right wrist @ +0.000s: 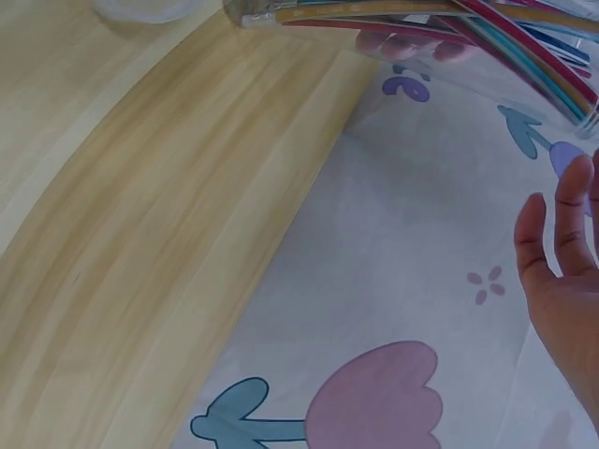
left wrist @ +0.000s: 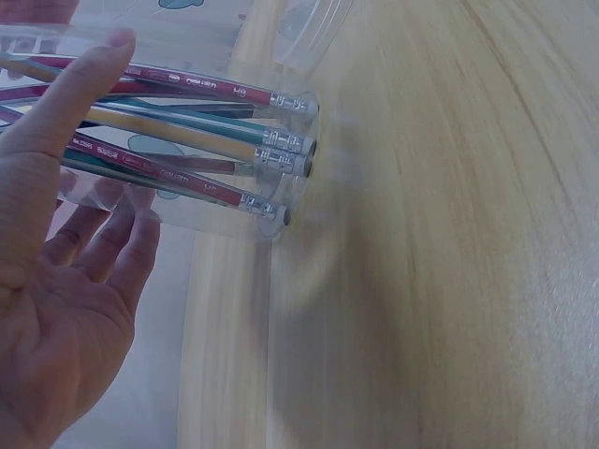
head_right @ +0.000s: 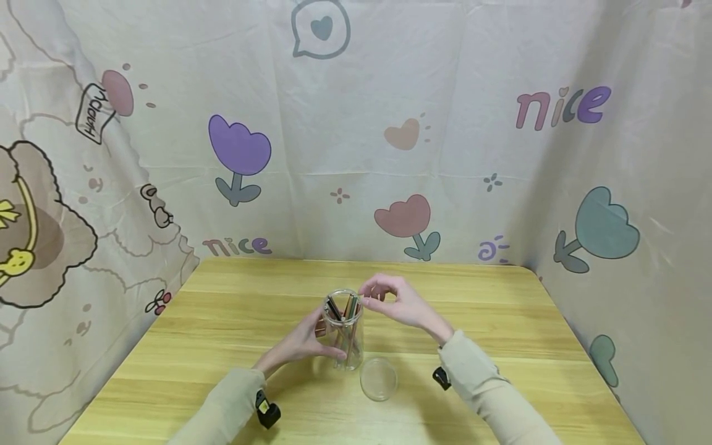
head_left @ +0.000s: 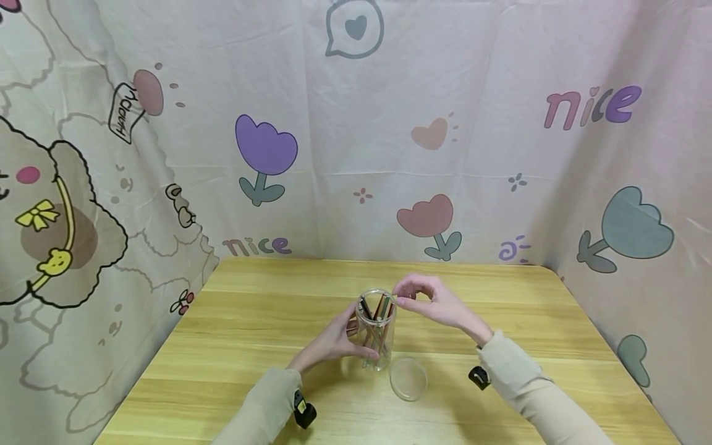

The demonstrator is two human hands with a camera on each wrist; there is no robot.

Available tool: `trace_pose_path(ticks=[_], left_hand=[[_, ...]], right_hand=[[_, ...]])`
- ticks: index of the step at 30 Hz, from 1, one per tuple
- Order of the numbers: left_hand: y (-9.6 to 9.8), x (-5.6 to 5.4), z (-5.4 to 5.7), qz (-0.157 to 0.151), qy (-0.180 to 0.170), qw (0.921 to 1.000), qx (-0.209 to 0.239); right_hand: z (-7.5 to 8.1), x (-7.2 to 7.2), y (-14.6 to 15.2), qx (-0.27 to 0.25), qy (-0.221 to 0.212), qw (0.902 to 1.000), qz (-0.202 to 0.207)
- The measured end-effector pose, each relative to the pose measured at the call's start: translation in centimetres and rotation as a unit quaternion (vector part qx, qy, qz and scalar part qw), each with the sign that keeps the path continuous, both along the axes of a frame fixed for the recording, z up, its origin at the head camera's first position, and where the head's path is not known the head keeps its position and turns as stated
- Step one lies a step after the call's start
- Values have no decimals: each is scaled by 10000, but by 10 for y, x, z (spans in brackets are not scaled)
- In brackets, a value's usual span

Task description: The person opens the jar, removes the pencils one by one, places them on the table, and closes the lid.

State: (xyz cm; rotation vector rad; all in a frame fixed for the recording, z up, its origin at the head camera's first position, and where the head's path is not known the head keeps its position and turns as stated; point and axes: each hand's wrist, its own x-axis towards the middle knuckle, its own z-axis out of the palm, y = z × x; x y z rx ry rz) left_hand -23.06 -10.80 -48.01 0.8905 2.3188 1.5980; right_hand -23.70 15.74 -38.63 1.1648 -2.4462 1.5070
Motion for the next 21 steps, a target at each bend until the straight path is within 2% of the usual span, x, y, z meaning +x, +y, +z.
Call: trace_pose_path(ticks=[7,16,21], left_hand=[[0,0,-1,-14,-53,10000,36],[0,0,-1,-21,-25,10000,84],[-1,1,-1,-28,-54,9999,97]], right_hand=[[-2,-5,-4,17,239,9984,513],[1,-7,-6,178,29,9982,576],[2,-6,-8,255,-52,9986,471]])
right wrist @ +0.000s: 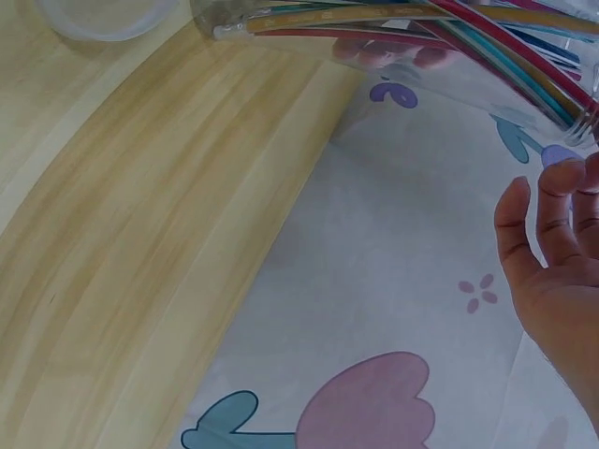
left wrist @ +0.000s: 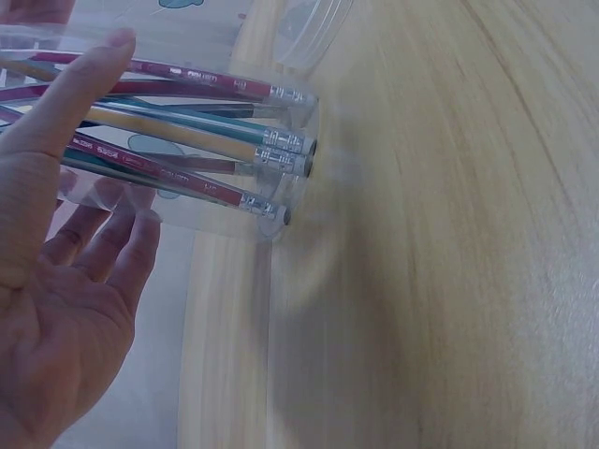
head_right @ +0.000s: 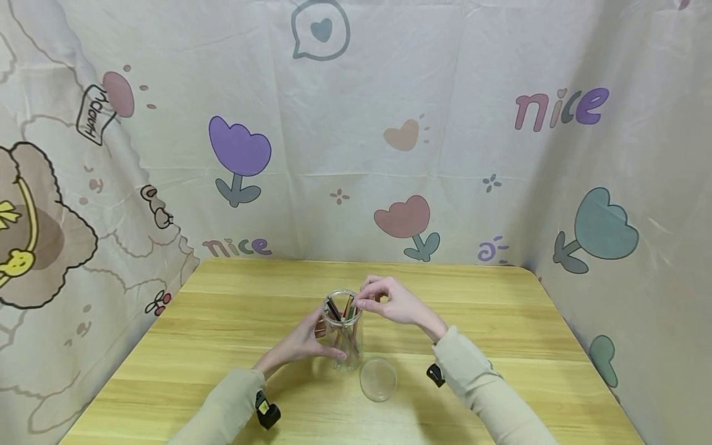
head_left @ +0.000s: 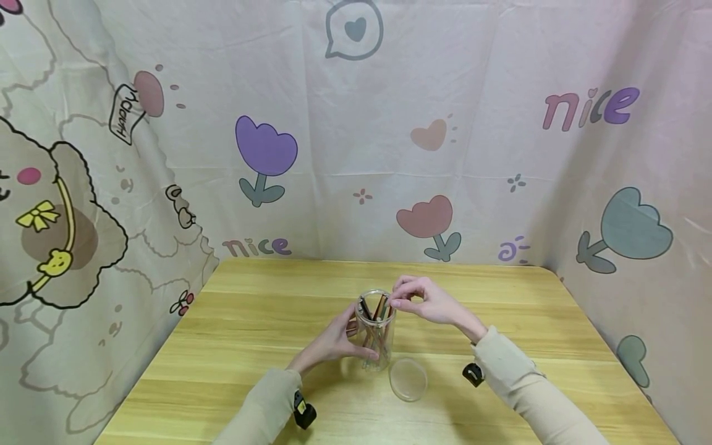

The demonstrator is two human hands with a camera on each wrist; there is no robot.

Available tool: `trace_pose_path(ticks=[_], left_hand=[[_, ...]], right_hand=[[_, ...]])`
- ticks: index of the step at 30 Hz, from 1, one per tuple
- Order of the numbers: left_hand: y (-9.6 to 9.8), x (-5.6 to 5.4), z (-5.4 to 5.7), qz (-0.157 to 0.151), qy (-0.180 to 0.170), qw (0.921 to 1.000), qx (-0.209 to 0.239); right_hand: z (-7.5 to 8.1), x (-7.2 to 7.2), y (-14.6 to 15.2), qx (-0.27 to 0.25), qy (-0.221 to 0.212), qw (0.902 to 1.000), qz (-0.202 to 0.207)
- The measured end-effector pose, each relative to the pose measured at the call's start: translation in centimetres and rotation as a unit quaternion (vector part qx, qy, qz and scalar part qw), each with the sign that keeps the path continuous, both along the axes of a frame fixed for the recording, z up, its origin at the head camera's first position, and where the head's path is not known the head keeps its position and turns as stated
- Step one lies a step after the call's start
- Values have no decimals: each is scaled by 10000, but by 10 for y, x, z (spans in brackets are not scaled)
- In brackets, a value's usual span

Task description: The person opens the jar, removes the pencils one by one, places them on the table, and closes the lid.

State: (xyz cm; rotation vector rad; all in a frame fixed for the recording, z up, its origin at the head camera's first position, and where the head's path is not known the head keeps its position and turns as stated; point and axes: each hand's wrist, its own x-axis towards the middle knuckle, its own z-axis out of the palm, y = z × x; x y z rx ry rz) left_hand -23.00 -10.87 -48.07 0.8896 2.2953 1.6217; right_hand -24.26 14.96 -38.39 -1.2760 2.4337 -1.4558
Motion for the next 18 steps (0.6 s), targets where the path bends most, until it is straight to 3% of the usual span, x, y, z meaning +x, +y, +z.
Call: trace_pose_path(ticks=[8,18], left_hand=[[-1,0,-1,13,29,10000,-83],[0,1,1,78,7,9999,-118]], right_hand=[[-4,5,-4,-173,253,9992,-275],[-15,8,-14,-1277,666,9885,-461]])
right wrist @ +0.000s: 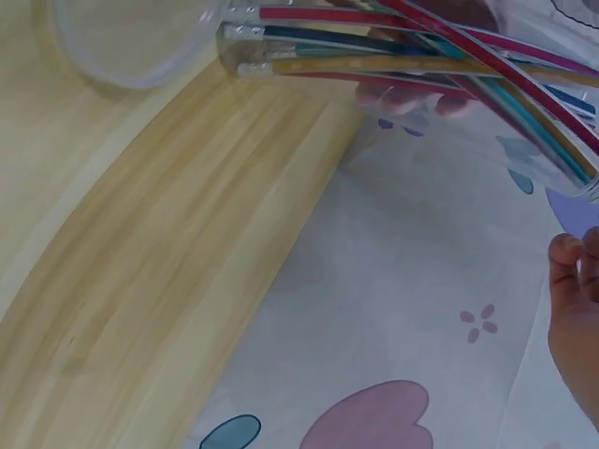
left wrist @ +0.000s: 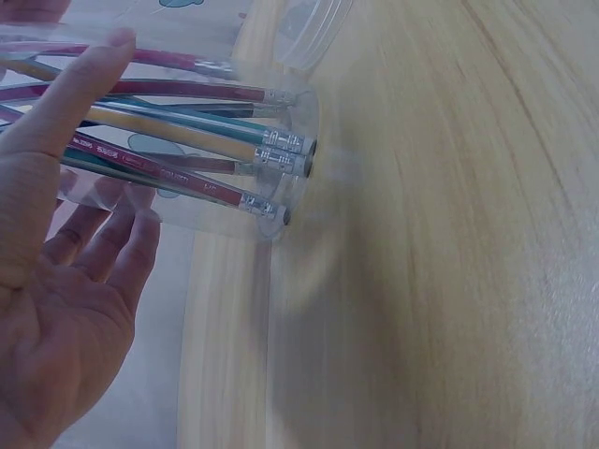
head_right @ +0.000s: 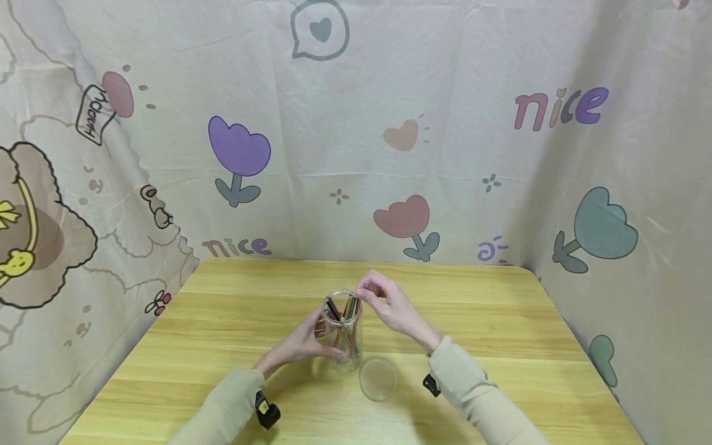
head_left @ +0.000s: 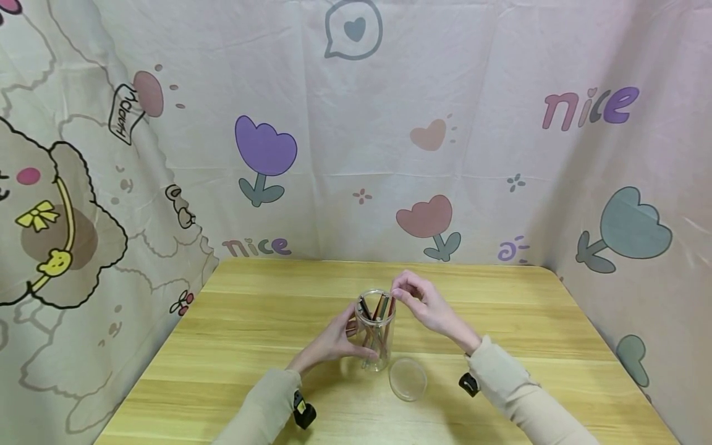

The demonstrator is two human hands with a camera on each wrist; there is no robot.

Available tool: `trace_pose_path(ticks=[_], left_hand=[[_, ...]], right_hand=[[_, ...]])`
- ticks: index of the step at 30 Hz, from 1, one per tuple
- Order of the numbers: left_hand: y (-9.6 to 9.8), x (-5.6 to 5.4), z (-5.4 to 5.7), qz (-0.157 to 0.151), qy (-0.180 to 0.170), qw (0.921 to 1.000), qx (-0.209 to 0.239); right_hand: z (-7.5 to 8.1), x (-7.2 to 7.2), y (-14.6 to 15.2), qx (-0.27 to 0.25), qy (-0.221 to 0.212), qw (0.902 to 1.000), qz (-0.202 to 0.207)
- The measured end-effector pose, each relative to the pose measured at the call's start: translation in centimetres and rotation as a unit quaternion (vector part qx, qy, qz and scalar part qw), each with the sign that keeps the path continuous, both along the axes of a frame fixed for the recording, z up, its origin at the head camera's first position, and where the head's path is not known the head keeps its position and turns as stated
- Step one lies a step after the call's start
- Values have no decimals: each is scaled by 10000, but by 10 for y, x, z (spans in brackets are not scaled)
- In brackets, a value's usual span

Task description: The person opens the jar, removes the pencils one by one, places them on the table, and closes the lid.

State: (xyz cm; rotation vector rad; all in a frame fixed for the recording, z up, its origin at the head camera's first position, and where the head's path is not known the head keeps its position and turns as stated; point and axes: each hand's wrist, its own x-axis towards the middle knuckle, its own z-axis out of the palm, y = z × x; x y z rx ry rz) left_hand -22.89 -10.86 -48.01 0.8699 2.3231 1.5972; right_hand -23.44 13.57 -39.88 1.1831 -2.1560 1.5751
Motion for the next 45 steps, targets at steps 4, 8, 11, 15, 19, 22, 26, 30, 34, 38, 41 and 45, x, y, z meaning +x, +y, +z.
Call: trace_pose_path(ticks=[4,8,11,15,19,22,26,30,34,38,41,45], left_hand=[[1,-1,0,7,-15,10000,18],[0,-1,-1,7,-3,10000,15],[0,-2,-1,7,23,10000,8],[0,-1,-1,19,14,10000,-15],[-1,-1,-1,33,-17,10000,-3],[0,-1,-1,40,-39,10000,2],[0,0,0,52,-105,9999,-7],[0,1,1,39,-103,9999,-25],[0,1,2,-5,-117,9999,-9],[0,1,2,-20,-180,9998,17],[0,0,1,-11,-205,9998,15],[0,1,1,20,-202,9998,7]], right_hand=[[1,2,-2,-447,-218,9987,54],[3,3,-4,-854,-407,9950,327],[5,4,-6,-1133,-454,9916,437],[8,6,-10,-1561,-483,9860,335],[10,5,-12,-1986,-355,9792,216],[14,5,-11,-2118,-226,9770,29],[21,6,-5,-2116,-243,9768,-226],[27,5,3,-2182,-240,9754,-220],[34,4,11,-2276,-197,9735,-98],[40,3,18,-2352,-216,9717,0],[44,2,23,-2505,-306,9673,250],[49,0,30,-2825,-560,9545,772]])
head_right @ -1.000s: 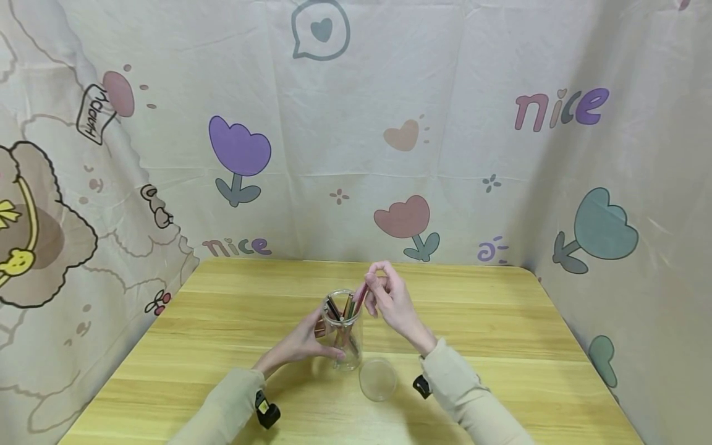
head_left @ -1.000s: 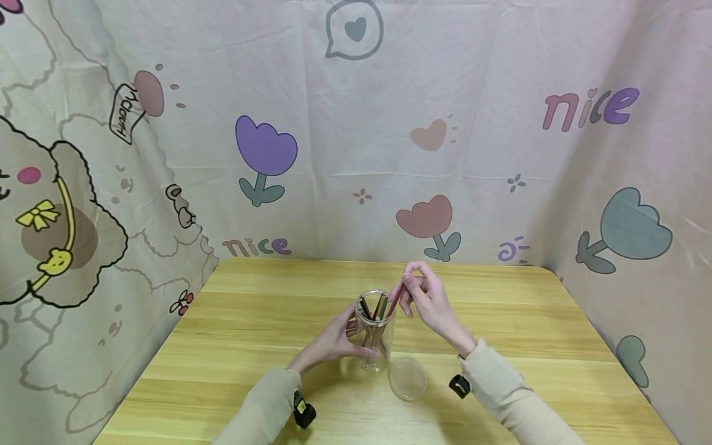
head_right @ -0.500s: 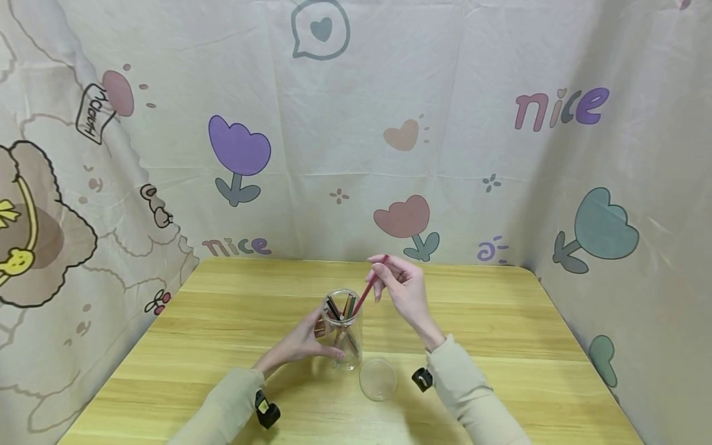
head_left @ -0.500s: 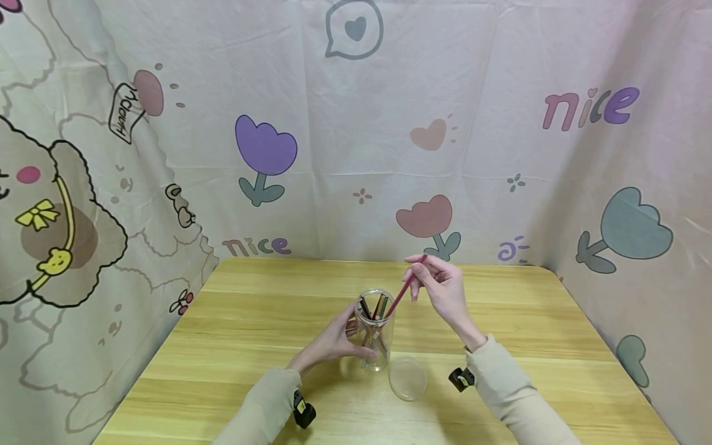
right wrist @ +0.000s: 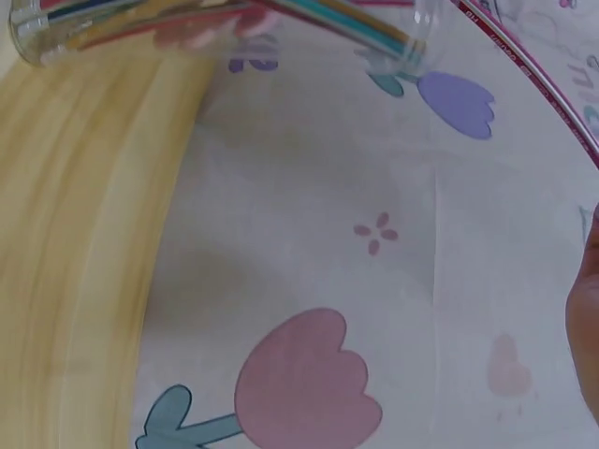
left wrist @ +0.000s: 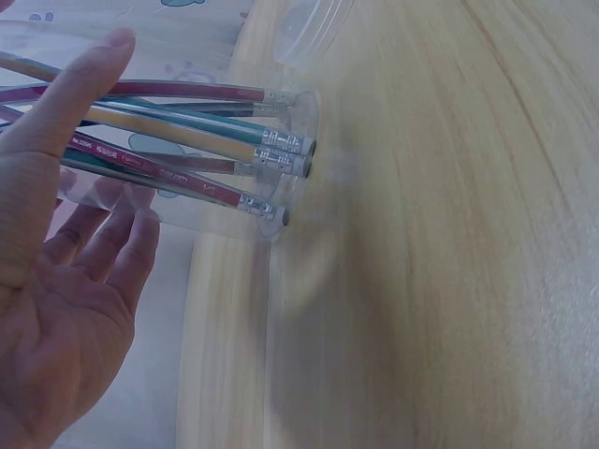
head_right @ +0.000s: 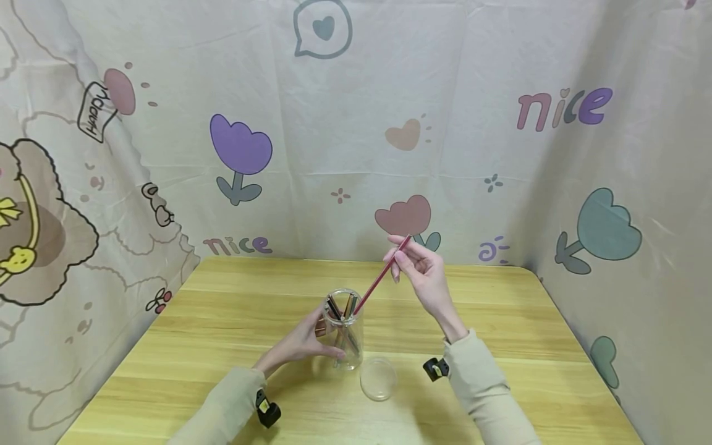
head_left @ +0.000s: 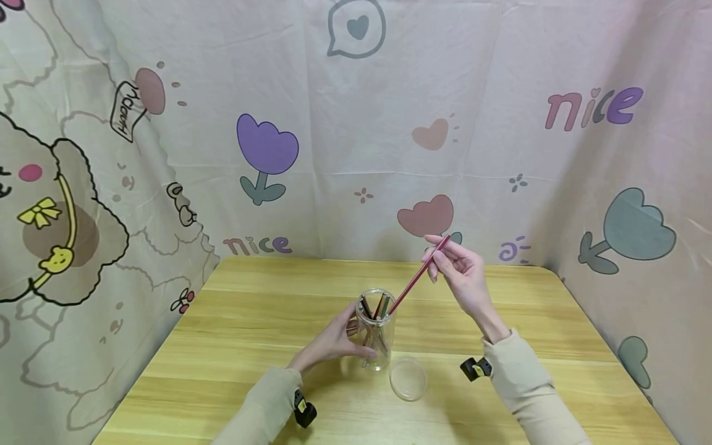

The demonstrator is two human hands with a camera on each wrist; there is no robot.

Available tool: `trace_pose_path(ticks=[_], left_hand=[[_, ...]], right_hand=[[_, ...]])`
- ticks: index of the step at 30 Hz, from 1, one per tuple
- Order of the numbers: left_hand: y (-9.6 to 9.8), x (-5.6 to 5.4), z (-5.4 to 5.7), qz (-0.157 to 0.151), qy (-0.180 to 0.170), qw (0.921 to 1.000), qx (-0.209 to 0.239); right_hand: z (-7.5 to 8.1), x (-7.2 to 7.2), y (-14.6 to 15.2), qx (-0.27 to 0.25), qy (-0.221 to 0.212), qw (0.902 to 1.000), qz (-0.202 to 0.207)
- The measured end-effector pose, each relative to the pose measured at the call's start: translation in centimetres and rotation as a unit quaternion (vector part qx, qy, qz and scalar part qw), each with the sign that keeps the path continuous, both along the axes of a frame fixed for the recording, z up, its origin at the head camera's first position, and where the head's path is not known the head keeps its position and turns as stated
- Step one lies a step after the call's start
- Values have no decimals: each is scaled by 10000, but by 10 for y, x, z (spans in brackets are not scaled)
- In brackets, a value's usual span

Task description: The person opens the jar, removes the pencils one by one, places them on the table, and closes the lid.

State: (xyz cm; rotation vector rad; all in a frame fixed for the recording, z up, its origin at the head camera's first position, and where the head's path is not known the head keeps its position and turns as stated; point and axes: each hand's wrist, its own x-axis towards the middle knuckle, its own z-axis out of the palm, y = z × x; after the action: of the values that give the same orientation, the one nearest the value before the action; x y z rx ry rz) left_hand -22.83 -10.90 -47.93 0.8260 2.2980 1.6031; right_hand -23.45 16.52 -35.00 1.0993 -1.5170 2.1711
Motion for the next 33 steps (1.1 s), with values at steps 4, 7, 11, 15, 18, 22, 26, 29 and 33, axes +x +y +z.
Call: trace_pose_path(ticks=[4,7,11,15,18,22,26,29,33], left_hand=[[-1,0,0,0,4,10000,8],[-1,0,0,-3,11,10000,25],[-1,0,0,-4,31,10000,43],[-1,0,0,-22,45,10000,58],[-1,0,0,-34,77,10000,52],[0,0,-1,-41,130,9999,40],[0,0,-2,-46,102,9999,34],[0,0,-2,-46,73,10000,44],[0,0,-1,-39,51,10000,65]], right_hand=[[4,-4,8,-390,-193,9985,320],[5,-8,14,-738,-352,9958,409],[5,-13,20,-1156,-559,9912,326],[2,-16,24,-1323,-823,9878,20],[-1,-18,28,-1277,-1142,9849,-247],[-9,-21,33,-901,-1640,9810,-514],[-22,-27,39,-170,-2029,9767,-672],[-33,-31,42,326,-2278,9693,-870],[-47,-36,44,806,-2659,9532,-1190]])
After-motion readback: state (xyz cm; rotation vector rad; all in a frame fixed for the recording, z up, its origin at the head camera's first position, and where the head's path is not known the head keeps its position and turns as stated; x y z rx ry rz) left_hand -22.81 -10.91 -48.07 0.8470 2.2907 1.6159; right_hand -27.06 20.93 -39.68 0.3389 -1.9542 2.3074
